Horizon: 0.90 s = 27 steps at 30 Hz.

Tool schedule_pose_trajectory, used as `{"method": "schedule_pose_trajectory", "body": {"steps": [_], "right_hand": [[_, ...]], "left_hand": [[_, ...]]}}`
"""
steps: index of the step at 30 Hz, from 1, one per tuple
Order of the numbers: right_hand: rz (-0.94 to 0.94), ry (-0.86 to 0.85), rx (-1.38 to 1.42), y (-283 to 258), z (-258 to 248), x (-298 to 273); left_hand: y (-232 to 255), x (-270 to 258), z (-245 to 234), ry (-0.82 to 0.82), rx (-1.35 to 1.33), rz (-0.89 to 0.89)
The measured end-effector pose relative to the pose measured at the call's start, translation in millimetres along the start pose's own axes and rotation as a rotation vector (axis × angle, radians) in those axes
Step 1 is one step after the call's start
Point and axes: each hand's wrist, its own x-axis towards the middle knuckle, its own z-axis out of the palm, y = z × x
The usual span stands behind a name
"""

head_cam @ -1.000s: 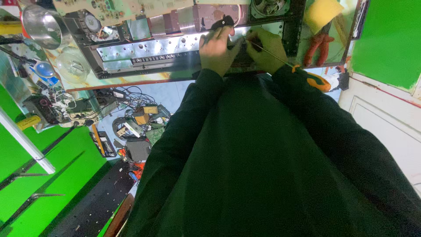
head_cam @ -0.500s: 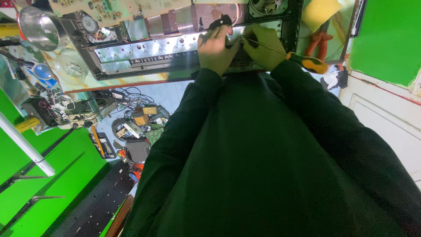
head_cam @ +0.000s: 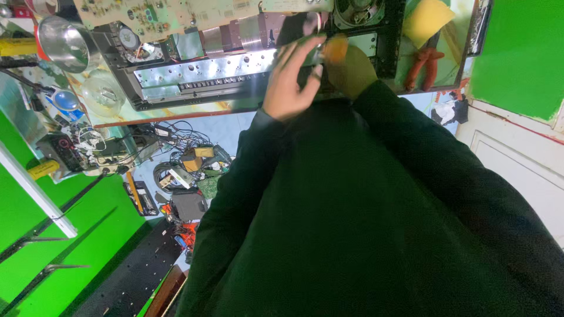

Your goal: The person uses red-handled pliers to strip the insulation from a wire and then uses a screwdriver to tighten screws on a metal chassis. The person also handles a small yellow component and connects it to the device.

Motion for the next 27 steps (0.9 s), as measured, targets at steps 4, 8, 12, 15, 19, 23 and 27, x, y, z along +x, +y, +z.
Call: {"method": "schedule_pose_trajectory", "body": {"steps": [4, 8, 12, 15, 19, 23, 27], "right_hand": [[-0.109, 0.075, 0.001, -17, -18, 4], [0.025, -0.065, 0.781, -40, -45, 5], [-0.09, -0.013, 0.517, -46, -59, 8], [-0.129, 0.029, 0.368, -54, -79, 7], [0.108, 0.217, 0.413, -86, -141, -26], [0.004, 0.416, 0.413, -128, -194, -39], [-0.081, 0.386, 0.34, -155, -206, -25]], "left_hand": [[36, 7, -21, -0.044, -0.232, 0.053], [49, 9, -30, -0.229, -0.148, -0.016], [47, 13, -28, -0.244, -0.074, 0.027], [42, 14, -28, -0.29, -0.082, -0.041], [41, 17, -35, -0.283, -0.187, -0.065], [40, 24, -36, -0.201, -0.139, 0.072], [40, 31, -36, -0.225, -0.139, 0.134]]}}
